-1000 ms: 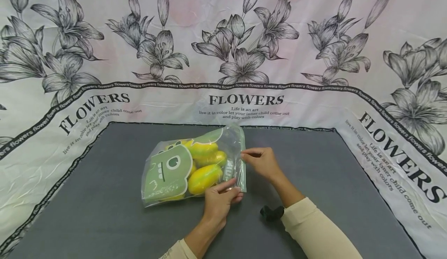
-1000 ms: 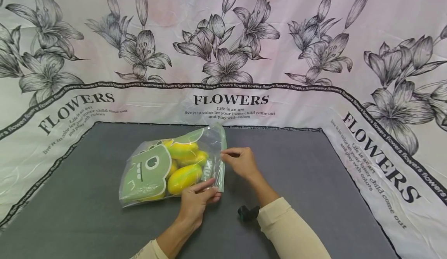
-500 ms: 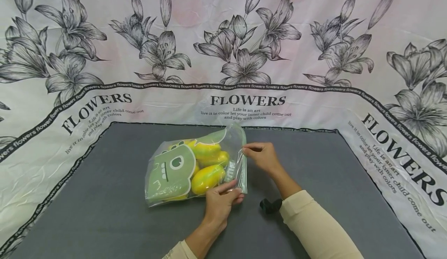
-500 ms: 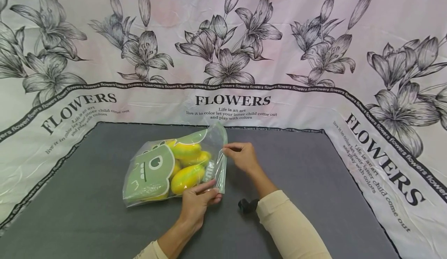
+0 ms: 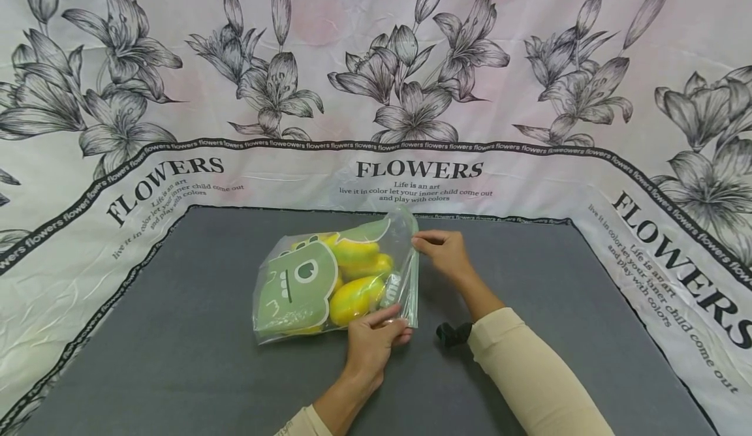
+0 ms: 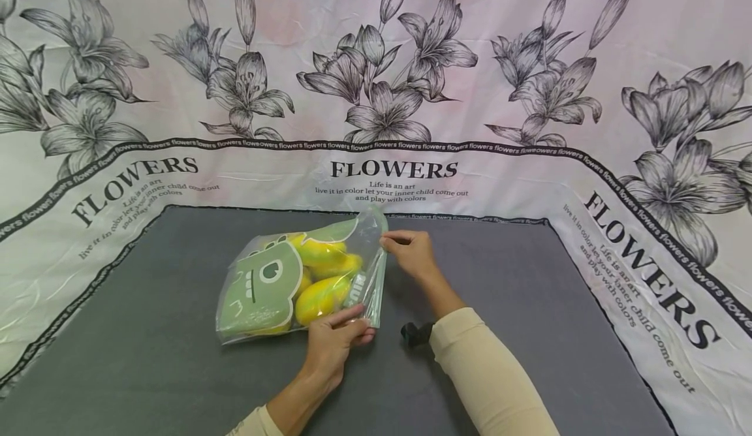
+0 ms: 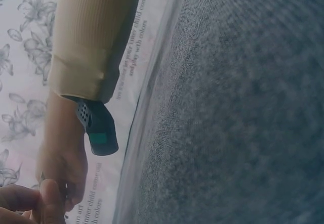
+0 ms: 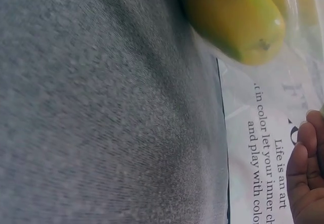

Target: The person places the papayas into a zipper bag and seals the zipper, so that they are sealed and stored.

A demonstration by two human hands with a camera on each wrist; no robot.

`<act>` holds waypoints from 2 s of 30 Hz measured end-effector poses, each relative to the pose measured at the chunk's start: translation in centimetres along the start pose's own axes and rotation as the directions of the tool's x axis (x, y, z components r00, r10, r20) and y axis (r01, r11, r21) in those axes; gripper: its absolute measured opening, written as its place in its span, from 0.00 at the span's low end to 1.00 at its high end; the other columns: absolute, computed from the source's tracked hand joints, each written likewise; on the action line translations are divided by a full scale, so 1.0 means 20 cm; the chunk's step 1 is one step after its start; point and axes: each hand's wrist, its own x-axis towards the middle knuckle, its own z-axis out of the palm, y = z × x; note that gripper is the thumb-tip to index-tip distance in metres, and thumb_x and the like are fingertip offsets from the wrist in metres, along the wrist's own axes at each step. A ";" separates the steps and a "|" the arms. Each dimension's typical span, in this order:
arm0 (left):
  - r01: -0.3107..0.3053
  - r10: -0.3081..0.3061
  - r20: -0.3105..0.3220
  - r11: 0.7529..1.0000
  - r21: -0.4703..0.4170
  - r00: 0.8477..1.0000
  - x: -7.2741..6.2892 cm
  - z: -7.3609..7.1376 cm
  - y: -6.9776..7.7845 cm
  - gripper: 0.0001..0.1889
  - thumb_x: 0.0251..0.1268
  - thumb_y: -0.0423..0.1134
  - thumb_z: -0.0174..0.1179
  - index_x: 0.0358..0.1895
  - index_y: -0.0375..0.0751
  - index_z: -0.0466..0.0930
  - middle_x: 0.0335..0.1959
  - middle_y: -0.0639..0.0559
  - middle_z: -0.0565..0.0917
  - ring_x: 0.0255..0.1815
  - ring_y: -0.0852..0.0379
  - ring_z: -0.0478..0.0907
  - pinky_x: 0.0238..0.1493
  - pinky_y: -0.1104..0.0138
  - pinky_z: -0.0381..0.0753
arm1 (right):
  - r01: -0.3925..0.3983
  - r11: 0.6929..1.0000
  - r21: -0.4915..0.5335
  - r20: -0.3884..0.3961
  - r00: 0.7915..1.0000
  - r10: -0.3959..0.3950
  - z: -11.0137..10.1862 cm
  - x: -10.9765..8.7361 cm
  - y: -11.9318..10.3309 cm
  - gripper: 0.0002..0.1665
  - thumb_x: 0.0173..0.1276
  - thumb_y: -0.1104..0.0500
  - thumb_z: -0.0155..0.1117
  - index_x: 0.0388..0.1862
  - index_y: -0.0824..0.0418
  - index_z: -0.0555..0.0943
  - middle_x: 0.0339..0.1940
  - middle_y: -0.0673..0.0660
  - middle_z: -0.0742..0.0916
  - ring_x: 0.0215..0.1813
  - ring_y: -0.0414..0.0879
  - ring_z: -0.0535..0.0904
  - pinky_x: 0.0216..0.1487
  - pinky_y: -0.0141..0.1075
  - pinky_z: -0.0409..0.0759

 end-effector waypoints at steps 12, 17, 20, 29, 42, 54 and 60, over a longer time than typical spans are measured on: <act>0.000 0.000 -0.010 1.000 0.023 1.000 0.00 0.00 0.01 0.18 0.52 0.19 0.64 0.49 0.22 0.81 0.27 0.35 0.84 0.24 0.51 0.84 0.30 0.62 0.84 | 0.008 1.000 -0.011 -0.052 0.999 -0.008 -0.01 0.13 0.02 0.12 0.61 0.62 0.71 0.41 0.69 0.87 0.39 0.61 0.88 0.38 0.46 0.84 0.42 0.35 0.81; -0.003 0.004 -0.010 1.000 0.017 1.000 0.00 0.00 0.02 0.18 0.51 0.19 0.64 0.49 0.22 0.81 0.27 0.35 0.83 0.24 0.51 0.84 0.30 0.62 0.84 | -0.027 0.999 -0.047 -0.063 0.998 0.024 -0.01 0.18 0.02 0.13 0.61 0.59 0.71 0.42 0.66 0.87 0.39 0.59 0.88 0.41 0.47 0.83 0.45 0.38 0.80; -0.008 0.008 -0.010 1.000 0.018 1.000 0.00 0.00 0.01 0.18 0.51 0.19 0.64 0.49 0.22 0.81 0.27 0.35 0.83 0.24 0.51 0.84 0.30 0.62 0.84 | -0.023 0.999 -0.042 -0.074 0.997 0.020 0.00 0.20 0.02 0.14 0.61 0.60 0.71 0.42 0.67 0.87 0.38 0.60 0.88 0.40 0.46 0.83 0.44 0.38 0.80; -0.022 0.023 -0.006 0.999 0.036 1.000 0.01 -0.01 0.01 0.18 0.51 0.19 0.63 0.49 0.22 0.81 0.27 0.35 0.84 0.25 0.50 0.84 0.30 0.62 0.84 | -0.040 0.999 -0.025 -0.067 0.997 0.038 0.00 0.25 0.02 0.15 0.62 0.60 0.70 0.44 0.68 0.86 0.40 0.61 0.88 0.40 0.47 0.83 0.44 0.39 0.81; -0.006 0.006 -0.012 1.000 0.021 1.000 0.00 -0.03 0.01 0.18 0.50 0.18 0.64 0.48 0.22 0.81 0.29 0.35 0.84 0.23 0.51 0.84 0.29 0.62 0.84 | -0.187 0.980 -0.064 -0.086 0.980 0.181 0.02 0.33 0.03 0.16 0.64 0.58 0.68 0.48 0.64 0.86 0.44 0.58 0.87 0.44 0.49 0.82 0.47 0.41 0.79; -0.010 0.010 -0.007 0.999 0.033 1.000 -0.01 -0.04 0.01 0.18 0.50 0.18 0.63 0.47 0.21 0.81 0.28 0.35 0.84 0.22 0.52 0.84 0.29 0.63 0.84 | -0.218 0.973 -0.077 -0.117 0.971 0.209 0.02 0.35 0.03 0.17 0.65 0.57 0.67 0.50 0.63 0.85 0.45 0.59 0.87 0.44 0.49 0.82 0.46 0.41 0.79; -0.007 0.008 -0.007 0.999 0.039 1.000 -0.01 -0.05 0.02 0.17 0.50 0.18 0.63 0.48 0.21 0.81 0.27 0.36 0.84 0.22 0.52 0.84 0.29 0.63 0.83 | -0.232 0.969 -0.090 -0.143 0.965 0.218 0.03 0.37 0.03 0.17 0.64 0.56 0.68 0.50 0.62 0.86 0.44 0.57 0.87 0.43 0.48 0.82 0.45 0.40 0.79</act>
